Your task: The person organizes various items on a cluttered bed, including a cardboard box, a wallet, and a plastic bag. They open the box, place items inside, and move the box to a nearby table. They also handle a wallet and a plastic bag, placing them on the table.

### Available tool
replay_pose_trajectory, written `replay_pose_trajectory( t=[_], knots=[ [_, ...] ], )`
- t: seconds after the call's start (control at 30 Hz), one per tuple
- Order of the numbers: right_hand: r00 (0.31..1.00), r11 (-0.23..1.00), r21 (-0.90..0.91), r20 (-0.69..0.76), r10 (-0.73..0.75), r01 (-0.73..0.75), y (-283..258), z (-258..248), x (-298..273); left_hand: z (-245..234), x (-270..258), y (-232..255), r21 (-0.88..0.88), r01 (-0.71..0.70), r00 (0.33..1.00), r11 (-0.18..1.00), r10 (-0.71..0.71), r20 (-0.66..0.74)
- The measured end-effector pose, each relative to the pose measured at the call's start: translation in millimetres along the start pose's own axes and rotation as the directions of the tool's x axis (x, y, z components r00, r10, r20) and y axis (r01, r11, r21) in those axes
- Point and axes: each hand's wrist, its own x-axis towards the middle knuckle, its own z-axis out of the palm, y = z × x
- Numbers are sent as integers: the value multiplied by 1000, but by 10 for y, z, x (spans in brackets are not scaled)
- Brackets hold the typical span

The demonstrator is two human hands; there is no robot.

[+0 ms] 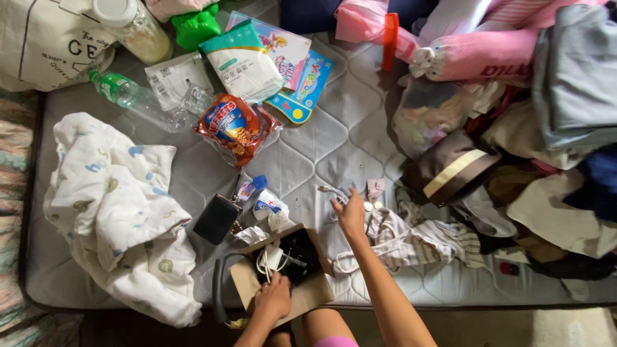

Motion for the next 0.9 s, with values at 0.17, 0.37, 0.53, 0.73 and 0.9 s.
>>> replay_pose_trajectory(
  t=[0.17, 0.37, 0.53, 0.73, 0.9],
  knots=[
    [994, 970, -236, 73, 82, -63, 510, 422, -251, -673, -97, -63, -294, 3, 982, 956, 53, 182],
    [991, 993, -67, 83, 107, -101, 756, 643, -268, -1423, -417, 45, -474, -144, 985, 869, 171, 13],
    [858, 789, 359, 334, 390, -498, 826, 540, -78, -1866, -662, 340, -585, -96, 986, 805, -2, -165],
    [806, 663, 499, 516, 290, -558, 313, 263, 21, -2030, -665, 523, -628, -245, 948, 739, 48, -314],
    [688, 687, 581, 707, -161, -437, -827, -565, -234, -2241, -688, 658, -309, -567, 657, 764, 192, -729]
  ],
)
